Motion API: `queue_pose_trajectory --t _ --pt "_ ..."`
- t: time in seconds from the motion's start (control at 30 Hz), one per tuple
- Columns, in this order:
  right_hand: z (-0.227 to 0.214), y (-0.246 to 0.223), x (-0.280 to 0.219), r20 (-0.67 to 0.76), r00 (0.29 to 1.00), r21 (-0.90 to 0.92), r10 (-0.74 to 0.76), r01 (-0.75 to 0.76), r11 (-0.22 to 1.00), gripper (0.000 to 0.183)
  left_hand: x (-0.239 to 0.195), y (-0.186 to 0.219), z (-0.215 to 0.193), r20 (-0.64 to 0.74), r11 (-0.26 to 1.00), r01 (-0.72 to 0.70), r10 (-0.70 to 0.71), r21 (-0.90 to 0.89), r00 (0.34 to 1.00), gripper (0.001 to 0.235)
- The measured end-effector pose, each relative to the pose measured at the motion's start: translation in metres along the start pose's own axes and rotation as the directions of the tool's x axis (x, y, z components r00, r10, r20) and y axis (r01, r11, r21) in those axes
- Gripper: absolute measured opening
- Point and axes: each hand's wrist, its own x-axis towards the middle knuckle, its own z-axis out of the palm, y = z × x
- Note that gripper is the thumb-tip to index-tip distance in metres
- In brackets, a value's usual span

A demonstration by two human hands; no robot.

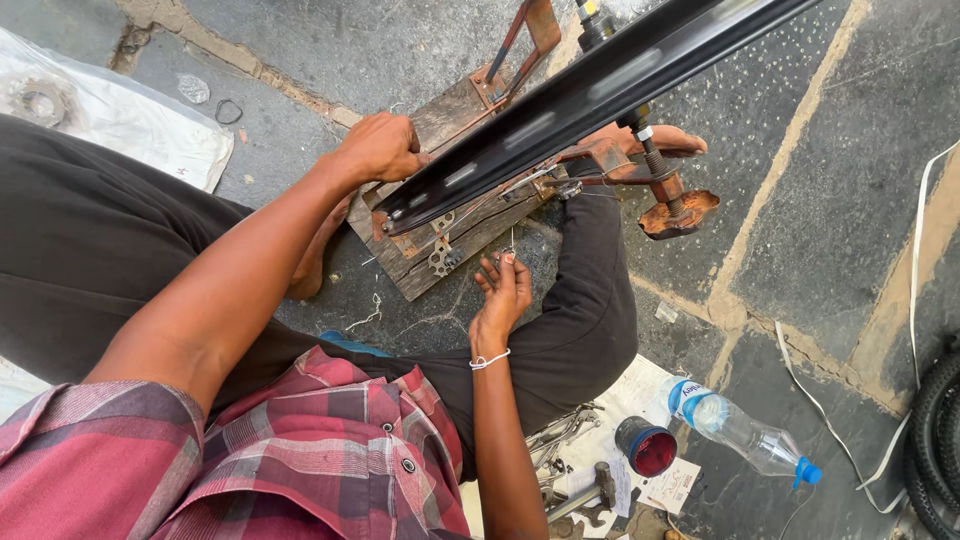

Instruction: The person sits on the ground and uses a wrench to tighten the spokes of a bicycle wheel mounted on a wooden stand. They repeatedly rotate the wheel and adjust individual spokes to ensure proper tension and alignment.

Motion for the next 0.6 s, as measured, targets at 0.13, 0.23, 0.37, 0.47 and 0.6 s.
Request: queue_pose_trajectory --t 0.13,0.23,0.37,0.47,0.6 --pt "0.011 -0.007 -0.014 0.028 0.973 -0.156 -0.229 0.23 0.961 0.021 -0.004 -0.001 -0.001 -0.045 0.999 -0.036 0.035 -0.013 0.998 0.047" --pt "0.021 -0.02 -0.029 0.146 0.899 -0.426 -0.413 0.434 0.794 0.026 -0.004 0.001 -0.002 -0.043 1.0 -0.013 0.013 -0.016 0.999 0.051" --pt "0.042 -0.041 -0.035 0.494 0.62 -0.51 -0.609 0.775 0.375 0.027 -0.003 0.003 -0.001 -0.06 1.0 -0.024 0.023 -0.017 0.998 0.048" --pt "0.062 -0.047 -0.028 0.637 0.538 -0.52 -0.552 0.828 0.208 0.027 -0.004 -0.001 0.0 -0.015 0.999 0.034 -0.034 0.014 0.999 0.051" --pt "0.08 -0.044 -0.017 0.655 0.588 -0.548 -0.474 0.802 0.238 0.028 -0.007 0.008 -0.002 -0.038 0.999 0.044 -0.043 0.012 0.998 0.052"
